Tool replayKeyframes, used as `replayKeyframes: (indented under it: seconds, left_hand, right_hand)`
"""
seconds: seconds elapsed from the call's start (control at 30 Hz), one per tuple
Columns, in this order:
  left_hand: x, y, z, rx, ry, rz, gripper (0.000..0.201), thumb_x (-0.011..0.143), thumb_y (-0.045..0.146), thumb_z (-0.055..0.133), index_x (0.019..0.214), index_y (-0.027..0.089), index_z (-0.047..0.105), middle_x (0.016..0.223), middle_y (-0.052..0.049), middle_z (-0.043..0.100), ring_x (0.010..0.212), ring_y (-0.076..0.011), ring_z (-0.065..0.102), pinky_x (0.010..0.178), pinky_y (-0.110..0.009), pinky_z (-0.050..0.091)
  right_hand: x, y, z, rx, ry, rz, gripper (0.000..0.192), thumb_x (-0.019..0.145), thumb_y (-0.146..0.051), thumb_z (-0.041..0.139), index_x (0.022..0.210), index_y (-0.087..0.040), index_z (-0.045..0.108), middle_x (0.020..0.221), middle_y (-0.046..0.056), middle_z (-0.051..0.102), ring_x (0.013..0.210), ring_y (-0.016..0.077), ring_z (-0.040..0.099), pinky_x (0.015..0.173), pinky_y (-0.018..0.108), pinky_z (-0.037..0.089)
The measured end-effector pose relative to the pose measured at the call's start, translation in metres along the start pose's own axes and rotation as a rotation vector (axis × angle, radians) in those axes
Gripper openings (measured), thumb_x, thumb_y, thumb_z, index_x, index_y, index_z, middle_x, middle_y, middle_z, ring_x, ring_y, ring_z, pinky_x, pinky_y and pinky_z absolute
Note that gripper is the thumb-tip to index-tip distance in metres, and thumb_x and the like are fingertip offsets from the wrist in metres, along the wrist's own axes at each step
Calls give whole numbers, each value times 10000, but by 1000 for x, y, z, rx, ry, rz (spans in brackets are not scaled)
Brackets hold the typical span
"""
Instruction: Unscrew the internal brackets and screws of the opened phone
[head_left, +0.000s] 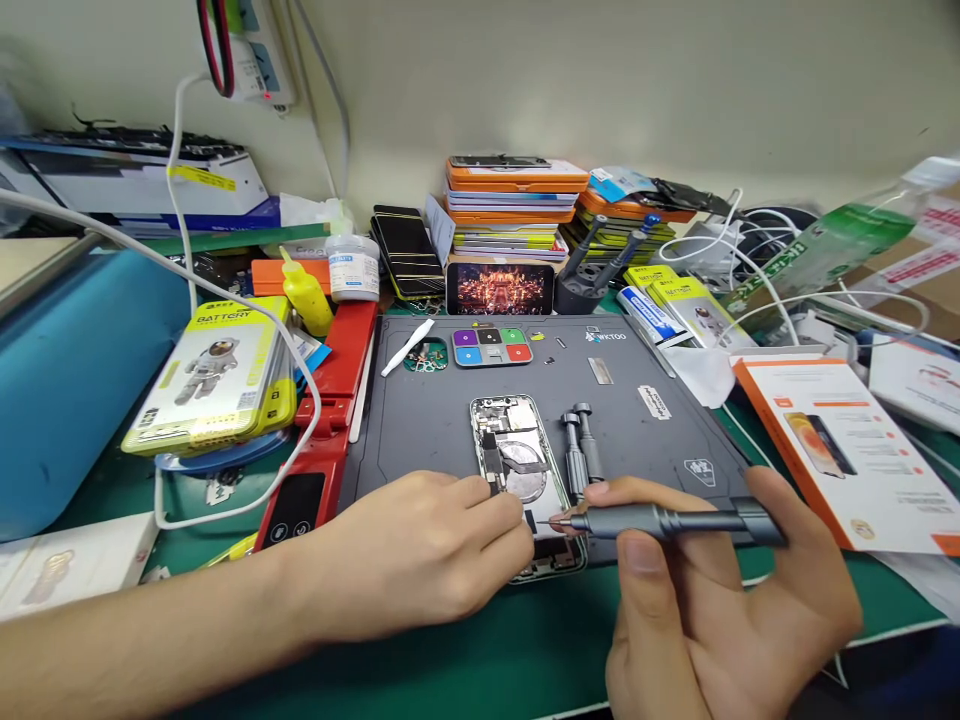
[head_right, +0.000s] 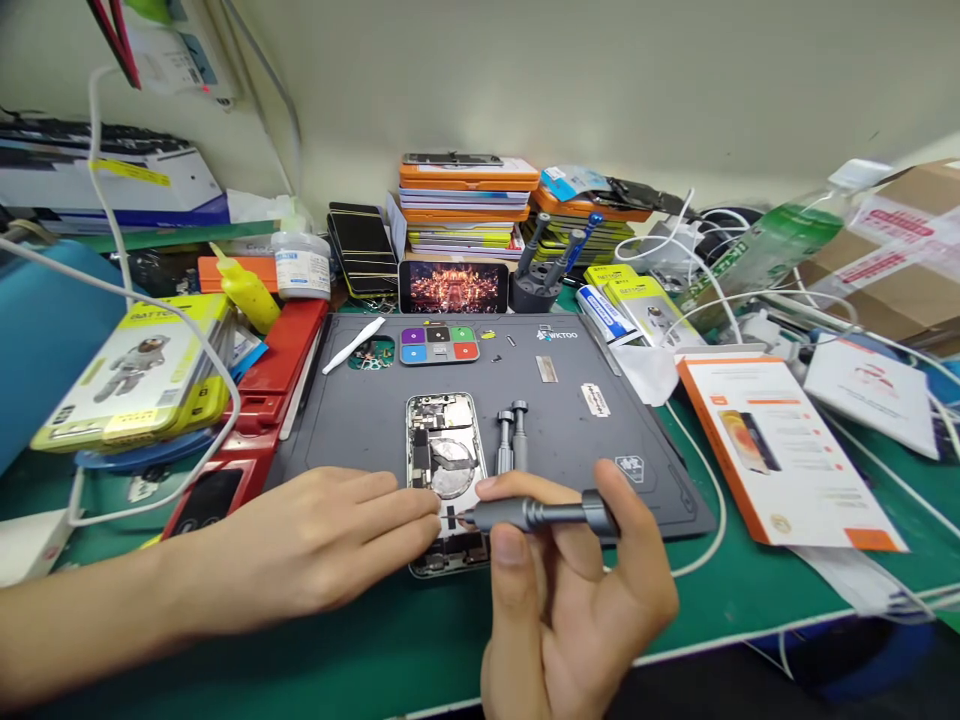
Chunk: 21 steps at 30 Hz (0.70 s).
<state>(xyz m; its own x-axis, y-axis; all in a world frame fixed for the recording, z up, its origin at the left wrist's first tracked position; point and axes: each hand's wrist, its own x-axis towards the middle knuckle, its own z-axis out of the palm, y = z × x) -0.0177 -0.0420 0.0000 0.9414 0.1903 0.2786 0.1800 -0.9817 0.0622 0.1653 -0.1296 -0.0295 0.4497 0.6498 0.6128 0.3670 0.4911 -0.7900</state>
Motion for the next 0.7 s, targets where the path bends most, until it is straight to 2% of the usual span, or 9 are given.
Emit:
replayKeyframes:
  seconds: [0.13,0.23,0.33,0.47,0.7]
  left_hand:
    - [0,-1,2,-1,-7,-4,191,1136,119,470,1036,159,627,1022,-57,708,731,-182,590,554,-339,414]
    - [0,-2,2,-21,-21,-3,255,1157,135,414,1056,161,646,1078,-61,726,736,-181,594,534,-357,391]
    - [2,-3,2,-53,-44,2,280,1161,141,404,1056,163,663,1043,-40,724,741,-186,594,534,-376,396]
    - [4,-3,3,-68,-80,-10,265,1161,147,413,1064,159,659,1007,-26,702,763,-190,601,564,-379,415]
    - [5,-6,5,-70,-56,-31,298,1167,147,367,1152,155,664,1042,-25,700,786,-207,613,567,-399,438]
  right_hand:
    - [2,-1,-1,-8,12,-33,717,935,-38,688,1566,-303,473,1087,44,758,941,198,746,803,381,655]
    - [3,-1,-1,-26,29,-64,702,942,-45,677,1570,-284,471,1053,38,756,904,204,752,861,448,660]
    - [4,-2,0,-37,36,-76,698,939,-46,681,1563,-282,477,1037,35,757,884,213,755,866,485,661]
    - [4,-3,1,-45,27,-81,713,932,-31,682,1566,-293,486,1041,36,758,930,202,757,871,440,662]
    - [8,-6,2,-55,-11,-94,722,944,1,639,1578,-304,474,1077,24,739,970,161,750,899,369,658]
